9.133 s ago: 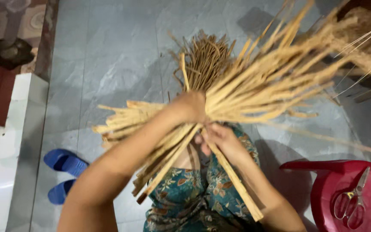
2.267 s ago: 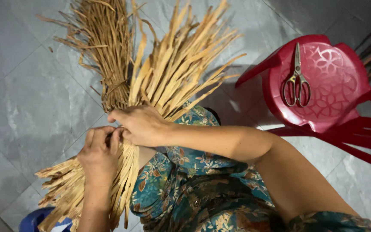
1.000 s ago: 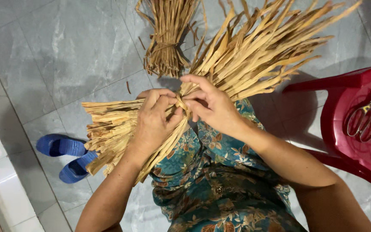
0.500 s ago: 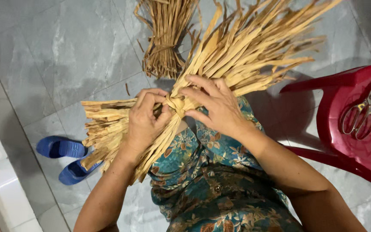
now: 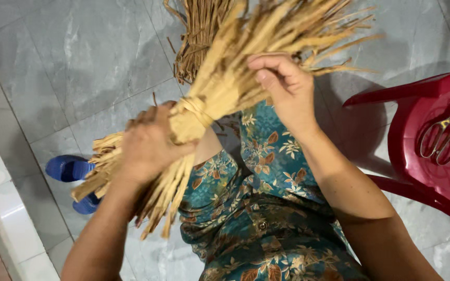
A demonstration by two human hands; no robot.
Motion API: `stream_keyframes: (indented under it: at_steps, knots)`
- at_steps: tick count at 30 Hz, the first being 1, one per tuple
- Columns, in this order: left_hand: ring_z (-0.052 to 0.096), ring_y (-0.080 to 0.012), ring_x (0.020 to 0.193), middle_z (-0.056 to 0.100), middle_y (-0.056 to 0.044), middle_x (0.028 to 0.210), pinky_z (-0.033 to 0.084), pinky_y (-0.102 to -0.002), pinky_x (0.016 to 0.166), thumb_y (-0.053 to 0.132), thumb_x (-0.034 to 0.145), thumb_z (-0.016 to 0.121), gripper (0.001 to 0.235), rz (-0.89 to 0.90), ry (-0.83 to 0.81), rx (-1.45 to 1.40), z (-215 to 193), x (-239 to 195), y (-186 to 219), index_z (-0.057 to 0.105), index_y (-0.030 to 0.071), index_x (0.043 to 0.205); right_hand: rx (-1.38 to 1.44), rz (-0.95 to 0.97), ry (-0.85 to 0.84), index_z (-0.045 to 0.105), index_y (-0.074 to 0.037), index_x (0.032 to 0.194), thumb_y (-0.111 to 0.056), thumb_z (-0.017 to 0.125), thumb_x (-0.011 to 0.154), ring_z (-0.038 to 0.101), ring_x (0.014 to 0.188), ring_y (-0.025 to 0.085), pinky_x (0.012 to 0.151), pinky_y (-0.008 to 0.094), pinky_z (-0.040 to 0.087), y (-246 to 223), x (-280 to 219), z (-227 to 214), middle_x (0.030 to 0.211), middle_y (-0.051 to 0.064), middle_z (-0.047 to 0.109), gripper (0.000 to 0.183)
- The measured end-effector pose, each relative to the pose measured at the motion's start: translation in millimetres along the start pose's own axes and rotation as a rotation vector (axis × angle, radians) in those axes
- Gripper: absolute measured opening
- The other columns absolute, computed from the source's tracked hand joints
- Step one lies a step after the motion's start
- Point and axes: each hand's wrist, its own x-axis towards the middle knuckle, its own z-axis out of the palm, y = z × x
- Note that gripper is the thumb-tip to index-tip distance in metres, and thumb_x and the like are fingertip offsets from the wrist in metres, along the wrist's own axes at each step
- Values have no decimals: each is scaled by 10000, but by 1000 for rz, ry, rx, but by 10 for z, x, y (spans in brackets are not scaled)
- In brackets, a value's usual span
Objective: The person sits on a tiled floor and uses scissors to trim long dried plant strips into shorter pieces. They repeatedly pick up strips, cut them, and place the cut pieces into a growing pile. At the end, they gather the trimmed pieces into a bundle and tie it with a thin strip.
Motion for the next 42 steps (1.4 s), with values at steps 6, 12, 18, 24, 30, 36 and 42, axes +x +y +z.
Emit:
stream_keyframes:
  at_steps: [6,12,18,24,30,36,42]
  knots:
    - [744,-246,998,733,-131,1146,620,-384,866,311,802,808,687,37,184,-553,-420,332,-176,572,6,1370,104,52,172,688,9,1147,-21,568,1101,633,906,81,860,240,550,-71,45,-62,1133,49,728,132]
    - [729,-181,1043,741,-99,1189,613,-318,946,102,913,793,444,154,350,-907,-746,1171,-157,605,-2,1300,126,138,202,706,-8,1093,-6,584,1068,608,811,58,749,219,509,83,276,-51,1035,33,736,125]
    - [771,-260,1135,765,-162,1263,627,-369,1016,290,910,881,655,271,495,-985,-88,2642,-152,530,-2,1379,61,306,177,716,-28,1052,-29,583,1046,591,761,42,704,209,494,167,341,-364,981,11,746,133]
    - [272,-451,1495,246,-297,1620,271,-635,1169,703,872,760,1143,-230,95,-127,1572,3706,-381,143,50,1579,59,411,133,725,-30,1035,-48,583,1032,603,761,50,707,218,511,191,327,-614,952,11,741,143]
    - [106,-588,1475,-64,-286,1691,299,-729,1093,727,758,759,1322,-465,-175,-11,2802,3895,-775,-120,209,1598,125,478,140,734,-20,1021,-69,598,1037,604,762,70,712,233,521,179,345,-885,940,26,740,146]
    - [215,-486,1517,112,-208,1703,316,-655,1156,719,611,831,1441,-550,-213,-67,2641,3804,-1034,-79,284,1640,178,595,164,733,-39,1013,-83,602,1023,611,751,72,696,236,529,174,372,-1043,947,27,753,139]
    - [434,-427,1445,427,-245,1585,379,-504,1194,702,600,848,1456,-547,-191,-125,2375,3732,-955,58,104,1666,214,568,121,731,-51,1034,-112,591,1033,588,734,70,678,235,499,148,430,-1113,949,26,753,152]
